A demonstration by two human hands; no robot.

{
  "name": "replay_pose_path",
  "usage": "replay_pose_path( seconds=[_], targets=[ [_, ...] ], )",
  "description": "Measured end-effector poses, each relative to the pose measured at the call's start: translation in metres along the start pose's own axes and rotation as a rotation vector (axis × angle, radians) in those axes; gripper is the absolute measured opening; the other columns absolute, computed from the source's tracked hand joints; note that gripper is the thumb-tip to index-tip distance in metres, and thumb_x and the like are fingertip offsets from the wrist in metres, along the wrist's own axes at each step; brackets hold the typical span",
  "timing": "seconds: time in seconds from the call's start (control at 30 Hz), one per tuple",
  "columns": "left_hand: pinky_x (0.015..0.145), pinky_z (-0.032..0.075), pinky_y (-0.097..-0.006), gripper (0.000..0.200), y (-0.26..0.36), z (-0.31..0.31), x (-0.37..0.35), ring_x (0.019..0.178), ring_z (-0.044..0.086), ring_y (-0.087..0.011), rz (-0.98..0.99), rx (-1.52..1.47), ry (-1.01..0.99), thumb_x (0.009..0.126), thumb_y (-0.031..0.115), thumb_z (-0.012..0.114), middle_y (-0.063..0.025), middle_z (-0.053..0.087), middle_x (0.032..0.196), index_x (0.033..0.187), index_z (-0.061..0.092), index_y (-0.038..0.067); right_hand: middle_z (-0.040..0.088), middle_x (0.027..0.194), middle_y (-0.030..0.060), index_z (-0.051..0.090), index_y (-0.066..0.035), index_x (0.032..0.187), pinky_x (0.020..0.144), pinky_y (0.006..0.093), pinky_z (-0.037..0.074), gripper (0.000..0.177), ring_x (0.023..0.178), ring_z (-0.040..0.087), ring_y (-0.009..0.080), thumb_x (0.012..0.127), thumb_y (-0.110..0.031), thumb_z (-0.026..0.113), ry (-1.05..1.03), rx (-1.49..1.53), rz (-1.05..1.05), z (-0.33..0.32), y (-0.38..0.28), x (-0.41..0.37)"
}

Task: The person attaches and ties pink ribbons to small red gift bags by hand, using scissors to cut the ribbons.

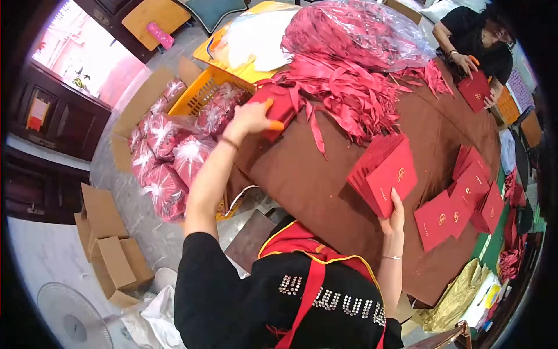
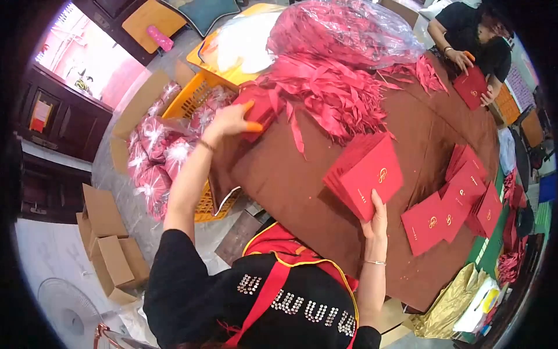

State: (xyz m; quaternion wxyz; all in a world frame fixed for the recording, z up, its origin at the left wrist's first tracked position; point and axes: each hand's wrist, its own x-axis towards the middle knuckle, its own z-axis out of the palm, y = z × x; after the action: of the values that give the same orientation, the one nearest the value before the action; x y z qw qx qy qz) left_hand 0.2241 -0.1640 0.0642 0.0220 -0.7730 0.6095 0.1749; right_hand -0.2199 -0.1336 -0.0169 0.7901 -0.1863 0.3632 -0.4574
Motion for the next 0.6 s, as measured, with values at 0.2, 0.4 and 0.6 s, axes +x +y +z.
replay_pose_path(
  seconds=[0.2,0.4,0.6],
  targets=[
    [0.085,0.047,-0.0388,0.077,-0.008,-0.042,0.038,0.100,0.060,-0.0349,0.159,0.004,-0.200,0.063,0.061,0.067,-0.0225,0.061,0.109,0.107,0.061,-0.002,0.056,0.122,0.0082,0.045,-0.005,0.127,0.095,0.0388,0.047,0.045,0.110,0.056,0.0211,0.089,-0.026,0.059,-0.025,0.119,0.014,-0.002,-0.003,-0.005],
    [0.085,0.047,-0.0406,0.080,0.014,-0.034,0.022,0.101,0.059,-0.0352,0.115,0.162,-0.171,0.063,0.063,0.067,-0.0241,0.061,0.108,0.108,0.059,-0.003,0.056,0.122,0.0090,0.046,-0.005,0.127,0.093,0.0390,0.049,0.046,0.109,0.056,0.0222,0.090,-0.028,0.058,-0.063,0.180,0.022,-0.009,-0.002,-0.004],
    [0.087,0.047,-0.0407,0.084,0.005,-0.047,0.019,0.104,0.058,-0.0356,0.208,0.090,-0.220,0.065,0.065,0.066,-0.0243,0.060,0.110,0.110,0.057,-0.005,0.058,0.120,0.0087,0.048,-0.005,0.125,0.091,0.0389,0.050,0.043,0.106,0.058,0.0223,0.090,-0.028,0.057,-0.071,0.164,0.019,-0.008,-0.002,-0.003]
  ],
)
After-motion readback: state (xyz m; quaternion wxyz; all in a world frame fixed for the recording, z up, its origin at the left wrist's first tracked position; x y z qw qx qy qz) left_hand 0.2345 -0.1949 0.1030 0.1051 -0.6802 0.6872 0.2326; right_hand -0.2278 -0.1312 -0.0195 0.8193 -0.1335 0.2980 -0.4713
